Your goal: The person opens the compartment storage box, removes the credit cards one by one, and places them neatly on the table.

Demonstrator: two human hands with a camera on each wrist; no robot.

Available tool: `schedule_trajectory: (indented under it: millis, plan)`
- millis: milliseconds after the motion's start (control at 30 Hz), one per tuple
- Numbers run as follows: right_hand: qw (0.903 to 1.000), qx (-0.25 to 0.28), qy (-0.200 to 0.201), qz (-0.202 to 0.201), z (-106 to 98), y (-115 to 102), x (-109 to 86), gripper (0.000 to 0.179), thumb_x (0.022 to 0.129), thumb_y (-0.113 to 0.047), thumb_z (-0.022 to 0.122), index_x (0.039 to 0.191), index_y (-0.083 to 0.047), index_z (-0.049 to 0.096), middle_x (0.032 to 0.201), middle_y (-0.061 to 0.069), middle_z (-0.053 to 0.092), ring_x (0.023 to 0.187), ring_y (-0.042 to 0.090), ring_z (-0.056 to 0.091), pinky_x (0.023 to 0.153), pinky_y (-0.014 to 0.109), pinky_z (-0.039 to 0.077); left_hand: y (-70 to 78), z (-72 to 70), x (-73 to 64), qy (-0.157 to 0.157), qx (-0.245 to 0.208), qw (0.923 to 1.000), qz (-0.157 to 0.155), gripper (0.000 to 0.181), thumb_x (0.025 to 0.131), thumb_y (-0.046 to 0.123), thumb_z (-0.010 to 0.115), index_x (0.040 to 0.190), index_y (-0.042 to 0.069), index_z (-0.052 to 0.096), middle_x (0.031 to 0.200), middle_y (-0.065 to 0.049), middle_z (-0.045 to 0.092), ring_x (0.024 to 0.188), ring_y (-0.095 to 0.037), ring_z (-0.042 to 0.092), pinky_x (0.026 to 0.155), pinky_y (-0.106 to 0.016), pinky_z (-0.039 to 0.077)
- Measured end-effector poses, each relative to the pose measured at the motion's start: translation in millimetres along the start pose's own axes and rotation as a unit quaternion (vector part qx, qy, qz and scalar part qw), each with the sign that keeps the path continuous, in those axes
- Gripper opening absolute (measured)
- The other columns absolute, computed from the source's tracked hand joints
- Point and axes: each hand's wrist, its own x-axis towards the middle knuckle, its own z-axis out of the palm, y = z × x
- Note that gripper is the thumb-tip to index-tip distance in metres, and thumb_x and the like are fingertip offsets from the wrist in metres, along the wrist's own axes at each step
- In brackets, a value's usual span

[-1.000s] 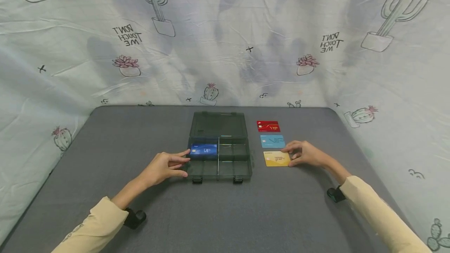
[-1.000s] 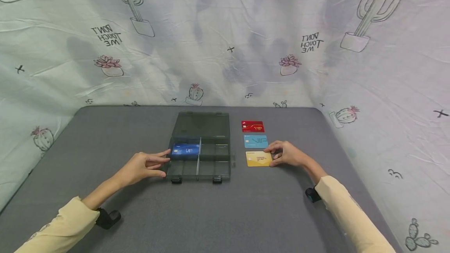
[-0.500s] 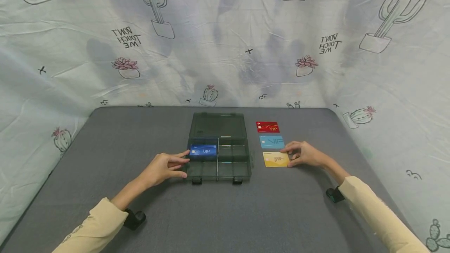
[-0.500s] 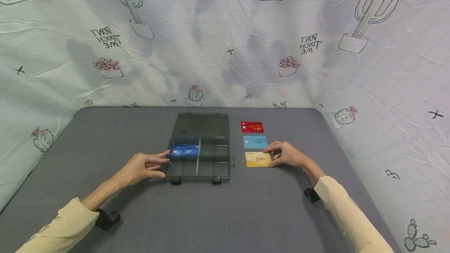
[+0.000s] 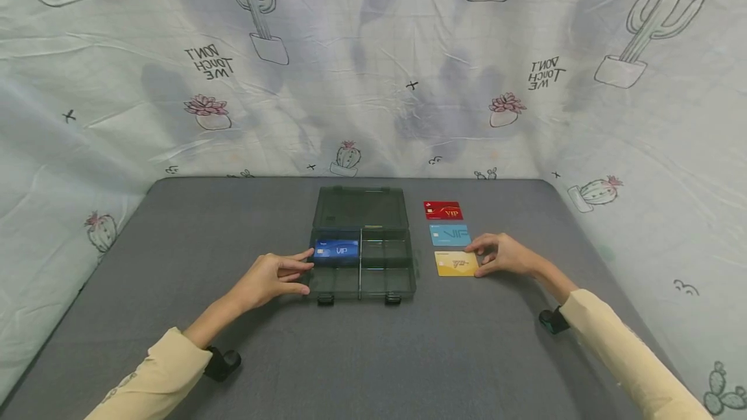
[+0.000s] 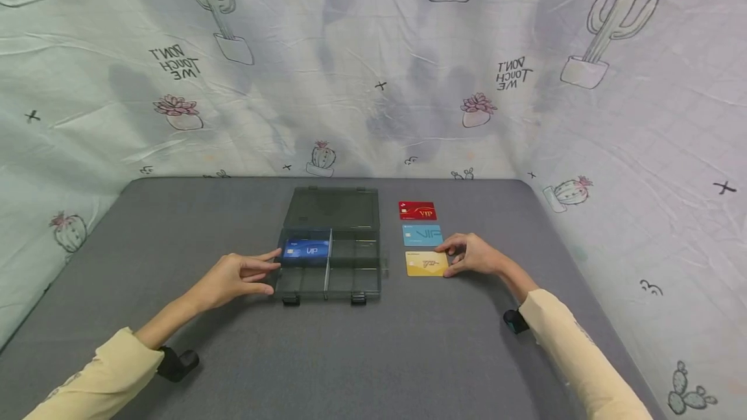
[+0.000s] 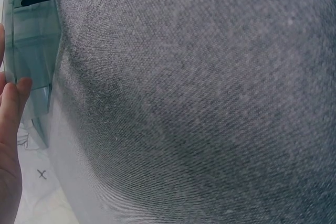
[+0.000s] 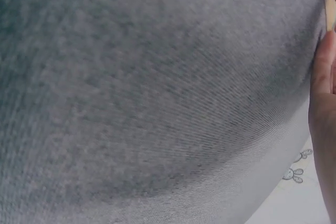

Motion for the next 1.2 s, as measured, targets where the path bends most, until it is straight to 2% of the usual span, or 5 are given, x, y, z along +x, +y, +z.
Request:
schedule_trajectory:
  millis: [233,500,700,867,1200]
  plan:
    - [0.9964,0.07,0.048,0.009,2.7,-8.5,-5.5,0.044,0.083,-0.01,0.076,0.122,0.005,0.061,0.107,0.019,0.062,0.092,0.019,0.058,0.079,0.019,0.051,1.1,0.6,2.0,-0.004,-0.004,1.0,0.001,0.054,0.079,0.011,0.077,0.122,-0.015,0.057,0.144,-0.025,0.038,0.118,-0.037,0.054,0.093,-0.033,0.051]
    - [0.9868,0.122,0.107,0.007,18.6,-57.9,-0.2,0.046,0.09,-0.015,0.069,0.127,0.008,0.056,0.125,0.028,0.057,0.1,0.01,0.062,0.086,0.016,0.051,2.8,-0.6,0.9,0.001,0.008,0.9999,0.008,0.053,0.08,0.011,0.076,0.121,-0.016,0.058,0.142,-0.028,0.039,0.118,-0.039,0.054,0.092,-0.032,0.052]
    - [0.9786,0.186,0.086,0.024,39.5,-86.2,9.1,0.045,0.091,-0.014,0.068,0.13,0.005,0.056,0.131,0.028,0.053,0.102,0.011,0.062,0.09,0.036,0.054,5.2,-0.6,-0.2,0.005,0.014,0.9999,0.007,0.052,0.079,0.011,0.077,0.121,-0.015,0.059,0.142,-0.027,0.04,0.117,-0.037,0.055,0.091,-0.032,0.052]
    - [0.9703,0.233,0.056,0.034,54.1,-104.5,20.8,0.05,0.092,-0.017,0.067,0.135,0.001,0.052,0.14,0.022,0.048,0.116,0.023,0.057,0.102,0.05,0.044,4.3,-1.6,-0.5,0.007,0.012,0.9999,0.008,0.051,0.078,0.009,0.077,0.12,-0.015,0.059,0.141,-0.027,0.041,0.116,-0.037,0.056,0.091,-0.033,0.052]
    - [0.9379,0.339,-0.002,0.073,77.7,-142.1,55.2,0.048,0.095,-0.004,0.059,0.138,0.009,0.043,0.144,0.027,0.04,0.132,0.04,0.04,0.109,0.041,0.037,3.0,-0.4,-1.2,0.01,0.02,0.9997,0.009,0.051,0.078,0.01,0.077,0.12,-0.015,0.059,0.141,-0.027,0.041,0.116,-0.037,0.056,0.09,-0.033,0.052]
